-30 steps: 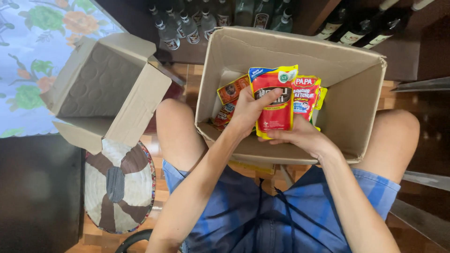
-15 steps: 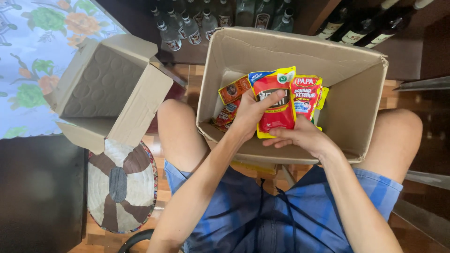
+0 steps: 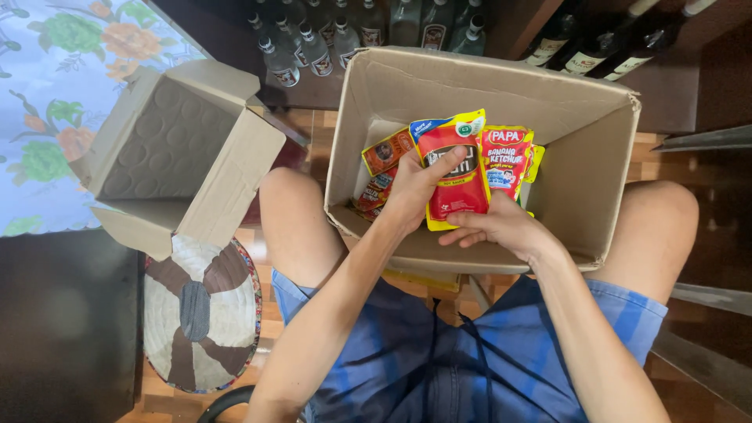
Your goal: The person organizes and stocks food items from a box onto pantry shelves.
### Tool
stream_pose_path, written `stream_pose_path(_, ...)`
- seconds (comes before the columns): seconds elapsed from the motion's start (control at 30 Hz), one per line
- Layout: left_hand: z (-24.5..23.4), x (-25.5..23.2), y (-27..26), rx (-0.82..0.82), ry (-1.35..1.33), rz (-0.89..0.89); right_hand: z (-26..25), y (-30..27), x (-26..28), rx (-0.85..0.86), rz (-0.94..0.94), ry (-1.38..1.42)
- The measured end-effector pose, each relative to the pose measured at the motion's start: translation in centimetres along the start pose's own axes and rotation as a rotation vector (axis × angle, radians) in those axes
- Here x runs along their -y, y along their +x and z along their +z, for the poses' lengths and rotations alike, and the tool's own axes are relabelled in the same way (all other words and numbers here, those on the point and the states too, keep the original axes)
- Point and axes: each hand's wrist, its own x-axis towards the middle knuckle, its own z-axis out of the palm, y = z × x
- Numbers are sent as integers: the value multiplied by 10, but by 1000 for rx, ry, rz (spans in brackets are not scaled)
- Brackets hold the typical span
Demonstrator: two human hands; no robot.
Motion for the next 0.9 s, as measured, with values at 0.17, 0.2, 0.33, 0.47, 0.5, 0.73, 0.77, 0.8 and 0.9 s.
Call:
stream_pose_path(0.17,-4,2,2,26,33,80,7,-4,7,25,-89,-91)
stream_pose_path(0.2,-5,2,2,12,58,83,8,-6,9,43,-154,-141)
stream_pose_path(0.33,-3,2,0,24,28,78,5,-2,4,45,-124,-143)
stream_pose_path(0.47,-3,1,0,12,21,48,6,-2,7,32,-9,-24)
stream_pose_path(0.5,-4,2,0,33,22,67,8,-5,11,35,-12,-27)
stream_pose_path(0.73,-6,3,1,-16,30,55,7,-2,7,39,-214,-267)
stream_pose_path(0.77,-6,4,1,-4,20,36,7,-2,7,-28,-278,-110)
stream_pose_path(0.8,-5,4,0,9,10,18,7,-2,7,-94,-343,49)
stream_pose_path(0.9,-5,7,-1,53,99,-50,-5,8,-5,-125,-409,347)
